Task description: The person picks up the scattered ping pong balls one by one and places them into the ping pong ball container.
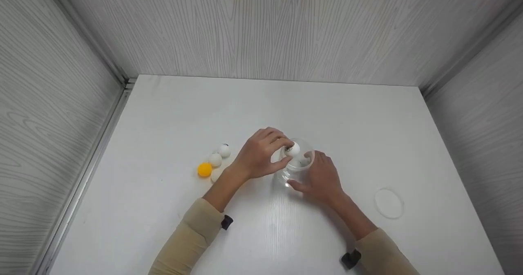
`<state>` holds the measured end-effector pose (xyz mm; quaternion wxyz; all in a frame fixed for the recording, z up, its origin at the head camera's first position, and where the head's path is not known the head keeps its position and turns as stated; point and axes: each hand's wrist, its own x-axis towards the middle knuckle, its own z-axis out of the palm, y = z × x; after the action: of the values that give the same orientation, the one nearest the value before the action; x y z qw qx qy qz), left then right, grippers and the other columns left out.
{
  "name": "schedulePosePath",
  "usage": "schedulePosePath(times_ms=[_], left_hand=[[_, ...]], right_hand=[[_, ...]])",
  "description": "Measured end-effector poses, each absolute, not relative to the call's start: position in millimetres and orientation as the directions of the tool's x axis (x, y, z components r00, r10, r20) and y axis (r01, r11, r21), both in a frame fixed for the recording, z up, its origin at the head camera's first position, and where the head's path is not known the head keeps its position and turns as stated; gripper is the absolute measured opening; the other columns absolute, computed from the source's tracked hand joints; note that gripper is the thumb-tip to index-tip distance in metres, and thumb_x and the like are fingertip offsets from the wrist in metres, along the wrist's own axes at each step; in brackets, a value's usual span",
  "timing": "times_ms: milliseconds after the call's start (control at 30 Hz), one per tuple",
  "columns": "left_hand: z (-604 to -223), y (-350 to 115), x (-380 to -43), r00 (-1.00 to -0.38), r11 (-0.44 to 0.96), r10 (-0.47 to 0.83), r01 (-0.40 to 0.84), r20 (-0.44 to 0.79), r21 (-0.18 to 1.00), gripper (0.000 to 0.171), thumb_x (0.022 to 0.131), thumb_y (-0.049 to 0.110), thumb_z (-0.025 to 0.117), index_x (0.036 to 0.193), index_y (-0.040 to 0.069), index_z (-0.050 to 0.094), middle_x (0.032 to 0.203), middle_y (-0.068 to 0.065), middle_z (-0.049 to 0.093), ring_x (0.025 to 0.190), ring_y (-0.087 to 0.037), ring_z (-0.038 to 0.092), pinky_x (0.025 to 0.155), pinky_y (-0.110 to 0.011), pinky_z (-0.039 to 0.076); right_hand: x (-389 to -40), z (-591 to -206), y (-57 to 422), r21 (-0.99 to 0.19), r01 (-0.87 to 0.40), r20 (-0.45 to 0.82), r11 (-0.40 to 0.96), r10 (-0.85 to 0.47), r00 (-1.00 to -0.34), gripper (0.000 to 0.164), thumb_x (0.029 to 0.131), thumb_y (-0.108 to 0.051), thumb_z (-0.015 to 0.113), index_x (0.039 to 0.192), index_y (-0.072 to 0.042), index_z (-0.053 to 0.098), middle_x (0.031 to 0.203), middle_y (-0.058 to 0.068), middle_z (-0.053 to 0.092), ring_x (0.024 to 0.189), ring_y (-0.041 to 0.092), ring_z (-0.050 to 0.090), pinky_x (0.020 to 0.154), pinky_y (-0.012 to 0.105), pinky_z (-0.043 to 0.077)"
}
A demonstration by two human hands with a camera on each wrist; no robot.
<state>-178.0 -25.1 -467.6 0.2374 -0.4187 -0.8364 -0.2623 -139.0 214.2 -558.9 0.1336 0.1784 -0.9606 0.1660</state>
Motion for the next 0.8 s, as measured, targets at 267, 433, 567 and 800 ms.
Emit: schedulePosePath(times_ms=[267, 433, 567, 800], left_hand=[[-468.8, -24.0, -180.1, -0.539, 0.511, 0.575, 0.824, 0.616, 0.244, 0.023, 0.092, 0.027, 0.079, 0.111, 0.015, 0.075, 0.107, 0.001, 0.076, 0.108, -0.019, 0.068, 0.096, -0.035, 0.058], [-468.4, -22.9, -179.9, -0.557, 0.51, 0.574, 0.817, 0.6, 0.27, 0.023, 0.092, 0.028, 0.078, 0.111, 0.014, 0.075, 0.107, 0.0, 0.077, 0.106, -0.019, 0.068, 0.094, -0.035, 0.059], [-468.1, -21.3, -180.1, -0.574, 0.507, 0.581, 0.81, 0.577, 0.295, 0.023, 0.093, 0.028, 0.076, 0.112, 0.014, 0.076, 0.108, 0.001, 0.077, 0.107, -0.019, 0.068, 0.095, -0.034, 0.059], [-468.4, -19.5, -181.4, -0.606, 0.5, 0.588, 0.793, 0.535, 0.348, 0.024, 0.094, 0.028, 0.075, 0.113, 0.013, 0.075, 0.109, 0.0, 0.078, 0.107, -0.019, 0.069, 0.096, -0.035, 0.059]], right_hand=[[-139.2, -559.6, 214.8, -0.274, -0.406, 0.348, 0.872, -0.304, -0.887, 0.089, 0.075, -0.066, 0.08, 0.128, 0.002, 0.055, 0.115, 0.018, 0.066, 0.103, 0.034, 0.063, 0.094, 0.051, 0.055], [-138.9, -559.2, 214.5, -0.293, -0.409, 0.353, 0.865, -0.3, -0.886, 0.088, 0.075, -0.064, 0.08, 0.127, 0.002, 0.055, 0.114, 0.017, 0.066, 0.103, 0.034, 0.063, 0.094, 0.052, 0.054], [-138.4, -558.6, 214.6, -0.301, -0.404, 0.344, 0.864, -0.296, -0.891, 0.087, 0.076, -0.063, 0.08, 0.129, 0.001, 0.055, 0.116, 0.017, 0.066, 0.105, 0.034, 0.062, 0.096, 0.052, 0.054], [-138.9, -559.1, 214.5, -0.284, -0.397, 0.337, 0.873, -0.297, -0.893, 0.088, 0.077, -0.064, 0.08, 0.13, 0.002, 0.054, 0.117, 0.018, 0.066, 0.104, 0.034, 0.062, 0.096, 0.051, 0.054]])
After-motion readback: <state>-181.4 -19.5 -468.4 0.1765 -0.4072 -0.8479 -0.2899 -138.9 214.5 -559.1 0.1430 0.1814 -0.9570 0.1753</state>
